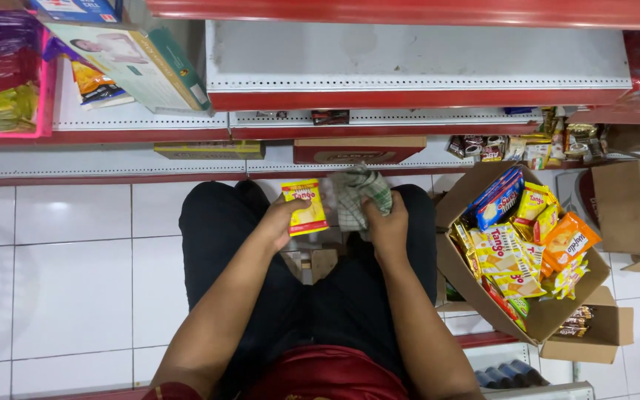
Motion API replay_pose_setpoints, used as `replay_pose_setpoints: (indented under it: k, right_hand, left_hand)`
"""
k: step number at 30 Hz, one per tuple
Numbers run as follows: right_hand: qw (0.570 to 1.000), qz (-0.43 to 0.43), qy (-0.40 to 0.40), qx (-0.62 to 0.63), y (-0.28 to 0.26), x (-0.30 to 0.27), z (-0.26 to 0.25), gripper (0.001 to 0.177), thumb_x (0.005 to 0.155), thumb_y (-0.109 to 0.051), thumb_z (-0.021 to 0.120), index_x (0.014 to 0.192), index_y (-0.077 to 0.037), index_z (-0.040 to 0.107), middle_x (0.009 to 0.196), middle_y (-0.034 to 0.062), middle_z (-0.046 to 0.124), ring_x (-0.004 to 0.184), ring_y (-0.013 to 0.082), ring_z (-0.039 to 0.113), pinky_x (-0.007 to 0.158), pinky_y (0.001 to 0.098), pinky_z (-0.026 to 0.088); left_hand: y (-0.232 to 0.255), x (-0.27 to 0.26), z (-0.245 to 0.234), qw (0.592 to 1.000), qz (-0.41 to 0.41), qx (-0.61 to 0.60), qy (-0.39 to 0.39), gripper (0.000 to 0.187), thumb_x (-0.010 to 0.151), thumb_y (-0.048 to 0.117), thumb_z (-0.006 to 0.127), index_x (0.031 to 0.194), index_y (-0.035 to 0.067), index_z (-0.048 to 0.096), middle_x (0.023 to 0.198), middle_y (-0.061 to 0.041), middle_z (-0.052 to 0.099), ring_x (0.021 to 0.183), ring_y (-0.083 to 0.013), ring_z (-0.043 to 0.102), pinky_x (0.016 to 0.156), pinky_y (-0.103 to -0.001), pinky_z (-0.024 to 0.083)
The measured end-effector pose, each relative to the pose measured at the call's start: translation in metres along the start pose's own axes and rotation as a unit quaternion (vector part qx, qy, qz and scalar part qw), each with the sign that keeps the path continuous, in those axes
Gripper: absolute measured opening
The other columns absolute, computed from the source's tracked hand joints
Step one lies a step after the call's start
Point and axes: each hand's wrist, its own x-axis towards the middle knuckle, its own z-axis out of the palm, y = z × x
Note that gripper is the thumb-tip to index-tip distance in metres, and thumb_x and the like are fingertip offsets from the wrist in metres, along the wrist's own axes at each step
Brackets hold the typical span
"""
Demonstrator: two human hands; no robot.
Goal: Cleaning shelves and organizing snack packages in a grocery store.
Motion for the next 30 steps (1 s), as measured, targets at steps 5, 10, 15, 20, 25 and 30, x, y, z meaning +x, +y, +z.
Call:
replay_pose_setpoints:
  k: [5, 10, 15, 20, 25, 30]
  right_hand:
    - [0.978, -0.100, 0.063, -0.174, -0.002, 0.000, 0.008, 0.027, 0.091, -0.010, 0.074, 0.110, 0.003, 0.060, 0.099, 0.0172, 0.075, 0.088, 0.0223, 0.073, 0.077, 0.0347, 0.057]
    - [0.878, -0.310, -0.127, -0.341, 0.005, -0.009, 0.026, 0.065, 0.080, -0.001, 0.070, 0.141, 0.004, 0.048, 0.136, 0.0293, 0.058, 0.127, 0.0466, 0.056, 0.107, 0.0553, 0.042]
    - [0.850, -0.333, -0.233, -0.335, -0.004, -0.025, 0.023, 0.058, 0.078, 0.000, 0.070, 0.134, 0.000, 0.053, 0.139, 0.0249, 0.060, 0.138, 0.0447, 0.051, 0.122, 0.0585, 0.028]
    - [0.864, -0.348, -0.273, -0.242, 0.018, -0.025, 0.004, 0.046, 0.078, 0.005, 0.061, 0.123, 0.000, 0.062, 0.130, 0.0202, 0.069, 0.132, 0.0378, 0.062, 0.124, 0.0535, 0.034]
    - [0.988, -0.119, -0.091, -0.033, 0.046, -0.012, -0.016, 0.029, 0.086, 0.000, 0.052, 0.114, 0.001, 0.060, 0.102, 0.0139, 0.071, 0.086, 0.0185, 0.067, 0.080, 0.0345, 0.055]
    - [0.992, -0.121, -0.019, 0.037, 0.007, -0.002, -0.003, 0.034, 0.094, -0.001, 0.050, 0.128, 0.002, 0.057, 0.114, 0.0136, 0.064, 0.100, 0.0191, 0.061, 0.090, 0.0334, 0.050]
  left_hand:
    - [-0.028, 0.018, 0.000, 0.995, -0.026, 0.082, 0.042, 0.050, 0.096, 0.010, 0.066, 0.142, -0.004, 0.050, 0.127, -0.020, 0.067, 0.117, -0.0316, 0.066, 0.094, -0.042, 0.060]
    - [-0.022, 0.010, 0.023, 0.996, -0.085, -0.039, -0.008, 0.093, 0.097, 0.076, 0.039, 0.162, 0.010, 0.028, 0.152, -0.013, 0.048, 0.140, -0.0253, 0.050, 0.113, -0.045, 0.042]
    - [-0.016, -0.002, 0.022, 0.994, -0.060, -0.090, 0.001, 0.103, 0.083, 0.084, 0.034, 0.151, 0.008, 0.044, 0.147, -0.019, 0.054, 0.131, -0.0314, 0.057, 0.107, -0.051, 0.045]
    - [-0.031, 0.015, -0.009, 0.995, -0.041, -0.092, 0.014, 0.074, 0.101, 0.054, 0.054, 0.147, -0.004, 0.049, 0.134, -0.021, 0.063, 0.120, -0.0318, 0.065, 0.105, -0.049, 0.052]
    - [-0.025, 0.027, -0.032, 0.995, 0.070, -0.053, 0.044, 0.042, 0.105, 0.026, 0.052, 0.138, 0.000, 0.052, 0.126, -0.016, 0.070, 0.111, -0.0259, 0.071, 0.090, -0.039, 0.059]
    - [-0.060, 0.065, -0.085, 0.978, 0.124, -0.151, -0.073, 0.035, 0.112, 0.019, 0.051, 0.146, 0.010, 0.051, 0.125, -0.018, 0.065, 0.097, -0.0230, 0.069, 0.080, -0.038, 0.061]
